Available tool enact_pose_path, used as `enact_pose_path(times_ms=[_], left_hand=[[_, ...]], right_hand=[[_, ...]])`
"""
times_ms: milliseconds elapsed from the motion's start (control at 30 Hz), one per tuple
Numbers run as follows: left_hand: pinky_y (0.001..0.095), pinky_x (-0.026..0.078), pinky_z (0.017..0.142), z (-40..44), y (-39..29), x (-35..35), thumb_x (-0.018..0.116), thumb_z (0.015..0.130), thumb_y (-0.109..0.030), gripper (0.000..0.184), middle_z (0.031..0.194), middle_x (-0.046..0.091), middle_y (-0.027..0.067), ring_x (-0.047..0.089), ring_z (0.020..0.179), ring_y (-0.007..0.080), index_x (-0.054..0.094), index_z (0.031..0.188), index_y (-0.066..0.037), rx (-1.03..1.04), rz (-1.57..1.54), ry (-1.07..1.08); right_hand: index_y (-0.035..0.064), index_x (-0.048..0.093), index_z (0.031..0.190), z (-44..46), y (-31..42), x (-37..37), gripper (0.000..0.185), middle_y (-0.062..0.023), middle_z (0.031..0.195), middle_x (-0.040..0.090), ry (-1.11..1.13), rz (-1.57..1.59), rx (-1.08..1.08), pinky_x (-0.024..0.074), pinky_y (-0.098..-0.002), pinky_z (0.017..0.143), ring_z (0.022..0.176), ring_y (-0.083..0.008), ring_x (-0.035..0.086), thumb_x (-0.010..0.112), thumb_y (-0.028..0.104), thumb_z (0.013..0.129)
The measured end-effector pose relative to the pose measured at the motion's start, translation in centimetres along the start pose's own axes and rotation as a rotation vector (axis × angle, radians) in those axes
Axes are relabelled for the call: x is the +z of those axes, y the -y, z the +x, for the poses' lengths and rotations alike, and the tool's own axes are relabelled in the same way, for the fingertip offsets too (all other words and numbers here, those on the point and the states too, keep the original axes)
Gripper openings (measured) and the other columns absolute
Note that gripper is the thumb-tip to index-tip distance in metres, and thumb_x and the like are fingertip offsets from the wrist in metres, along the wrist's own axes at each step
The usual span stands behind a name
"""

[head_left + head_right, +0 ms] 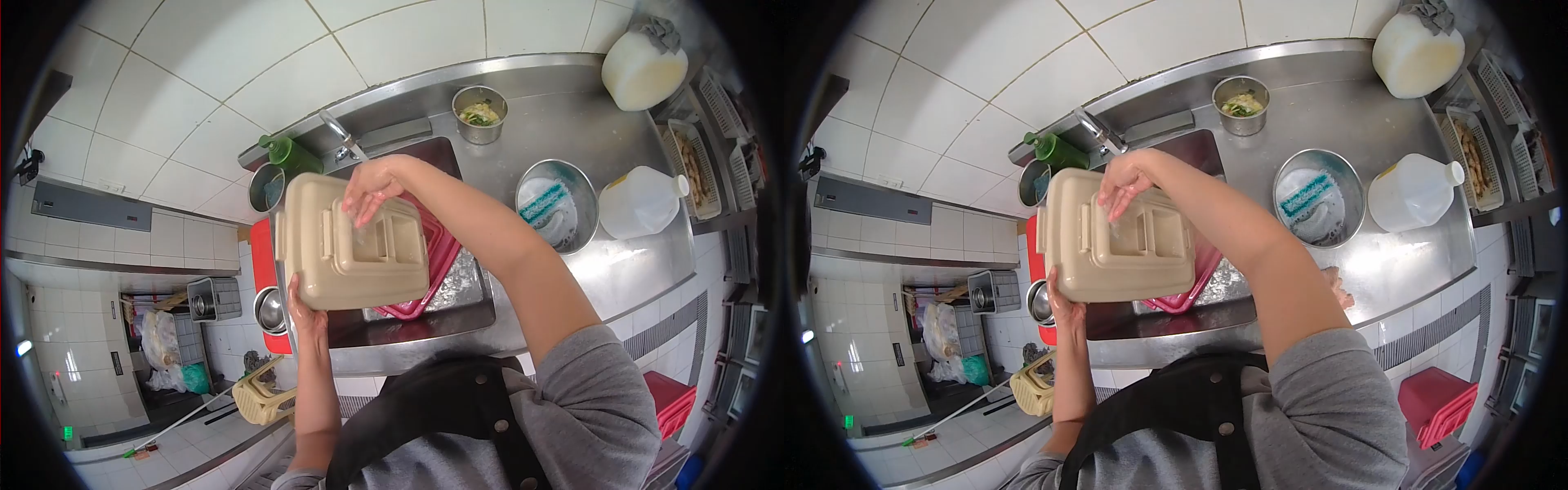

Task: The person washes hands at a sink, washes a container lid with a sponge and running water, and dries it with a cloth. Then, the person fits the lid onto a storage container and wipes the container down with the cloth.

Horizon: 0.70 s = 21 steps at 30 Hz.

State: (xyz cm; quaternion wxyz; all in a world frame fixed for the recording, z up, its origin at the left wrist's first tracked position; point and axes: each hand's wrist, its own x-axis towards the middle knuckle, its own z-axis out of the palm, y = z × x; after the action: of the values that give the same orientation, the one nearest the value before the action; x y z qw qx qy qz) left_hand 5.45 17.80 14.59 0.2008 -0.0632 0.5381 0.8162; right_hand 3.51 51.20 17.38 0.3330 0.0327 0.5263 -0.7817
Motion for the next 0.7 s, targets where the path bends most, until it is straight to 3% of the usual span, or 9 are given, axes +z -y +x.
enact_pose_path(times_ms=[100, 167, 233, 367, 433, 500, 633, 667, 700], left_hand=[[0.04, 0.051, 0.093, 2.4, -0.7, 2.9, 0.064, 0.088, -0.032, 0.054, 0.121, 0.061, 0.0152, 0.062, 0.109, 0.0269, 0.051, 0.128, 0.002, -0.018, 0.139, 0.124], [0.0382, 0.053, 0.088, 5.3, -1.5, 4.7, 0.066, 0.087, -0.03, 0.052, 0.116, 0.063, 0.0161, 0.064, 0.103, 0.0255, 0.054, 0.124, 0.005, -0.054, 0.279, 0.213], [0.0369, 0.054, 0.086, 8.5, -2.5, 5.8, 0.068, 0.086, -0.028, 0.05, 0.111, 0.065, 0.0164, 0.066, 0.099, 0.0246, 0.056, 0.12, 0.006, -0.081, 0.33, 0.225], [0.0341, 0.054, 0.071, 13.5, -4.2, 8.3, 0.074, 0.079, -0.024, 0.043, 0.094, 0.068, 0.0152, 0.068, 0.081, 0.0231, 0.064, 0.104, 0.01, -0.109, 0.48, 0.508], [0.032, 0.053, 0.069, 15.6, -3.9, 9.6, 0.075, 0.078, -0.024, 0.04, 0.089, 0.069, 0.0135, 0.068, 0.078, 0.0211, 0.066, 0.098, 0.01, -0.109, 0.522, 0.561], [0.0287, 0.05, 0.063, 17.7, -3.0, 11.2, 0.075, 0.078, -0.026, 0.036, 0.083, 0.068, 0.0098, 0.064, 0.071, 0.0159, 0.068, 0.092, 0.007, 0.029, 0.647, 0.61], [0.0265, 0.045, 0.057, 19.2, 0.2, 18.1, 0.073, 0.081, -0.032, 0.036, 0.078, 0.068, 0.0038, 0.057, 0.064, 0.0086, 0.07, 0.087, 0.004, 0.248, 0.957, 0.426], [0.0278, 0.045, 0.058, 19.4, 1.8, 19.5, 0.07, 0.084, -0.039, 0.042, 0.073, 0.068, 0.0047, 0.056, 0.062, 0.0111, 0.069, 0.084, 0.003, 0.418, 0.93, 0.532], [0.034, 0.046, 0.063, 16.9, 2.3, 22.2, 0.066, 0.087, -0.041, 0.042, 0.079, 0.068, 0.0079, 0.06, 0.069, 0.0165, 0.061, 0.072, -0.002, 0.383, 1.14, 0.39]], right_hand=[[-0.008, 0.058, 0.108, -1.9, -0.7, -2.4, 0.026, -0.0259, 0.108, 0.063, -0.283, 0.01, -0.166, 0.0604, -0.0403, 0.079, 0.089, -0.0362, 0.068, 0.063, 0.011, 0.09], [-0.0054, 0.059, 0.111, -2.2, -1.9, -4.6, 0.04, -0.0198, 0.109, 0.062, -0.669, 0.009, -0.258, 0.0581, -0.034, 0.077, 0.091, -0.0302, 0.068, 0.069, 0.027, 0.088], [-0.0052, 0.057, 0.116, -2.9, -3.5, -6.8, 0.058, -0.0176, 0.108, 0.063, -1.124, -0.319, -0.267, 0.0555, -0.0338, 0.077, 0.097, -0.0274, 0.065, 0.076, 0.037, 0.081], [-0.0033, 0.054, 0.125, -6.5, -6.8, -5.7, 0.074, -0.0169, 0.112, 0.062, -1.288, -0.463, -0.38, 0.0535, -0.0344, 0.077, 0.102, -0.0249, 0.062, 0.081, 0.043, 0.074], [-0.0021, 0.061, 0.119, -9.4, -7.1, -3.5, 0.066, -0.0148, 0.108, 0.068, -1.049, -0.232, -0.456, 0.0523, -0.0349, 0.083, 0.097, -0.0202, 0.065, 0.08, 0.043, 0.074], [-0.0019, 0.064, 0.115, -11.4, -8.5, -2.8, 0.059, -0.0138, 0.104, 0.069, -1.017, -0.233, -0.464, 0.0523, -0.0333, 0.08, 0.091, -0.0182, 0.066, 0.08, 0.04, 0.076], [-0.0045, 0.069, 0.102, -12.5, -11.7, 0.4, 0.039, -0.0095, 0.091, 0.071, -1.259, -0.008, -0.521, 0.0515, -0.0292, 0.073, 0.079, -0.0145, 0.065, 0.079, 0.027, 0.08], [-0.0055, 0.068, 0.103, -11.9, -13.2, 0.8, 0.038, -0.0097, 0.092, 0.071, -1.344, 0.121, -0.581, 0.0515, -0.0292, 0.073, 0.079, -0.015, 0.065, 0.079, 0.024, 0.081], [-0.0055, 0.068, 0.103, -11.8, -13.8, 1.9, 0.038, -0.0097, 0.092, 0.071, -1.317, 0.095, -0.569, 0.0515, -0.0292, 0.073, 0.079, -0.015, 0.065, 0.079, 0.024, 0.081]])
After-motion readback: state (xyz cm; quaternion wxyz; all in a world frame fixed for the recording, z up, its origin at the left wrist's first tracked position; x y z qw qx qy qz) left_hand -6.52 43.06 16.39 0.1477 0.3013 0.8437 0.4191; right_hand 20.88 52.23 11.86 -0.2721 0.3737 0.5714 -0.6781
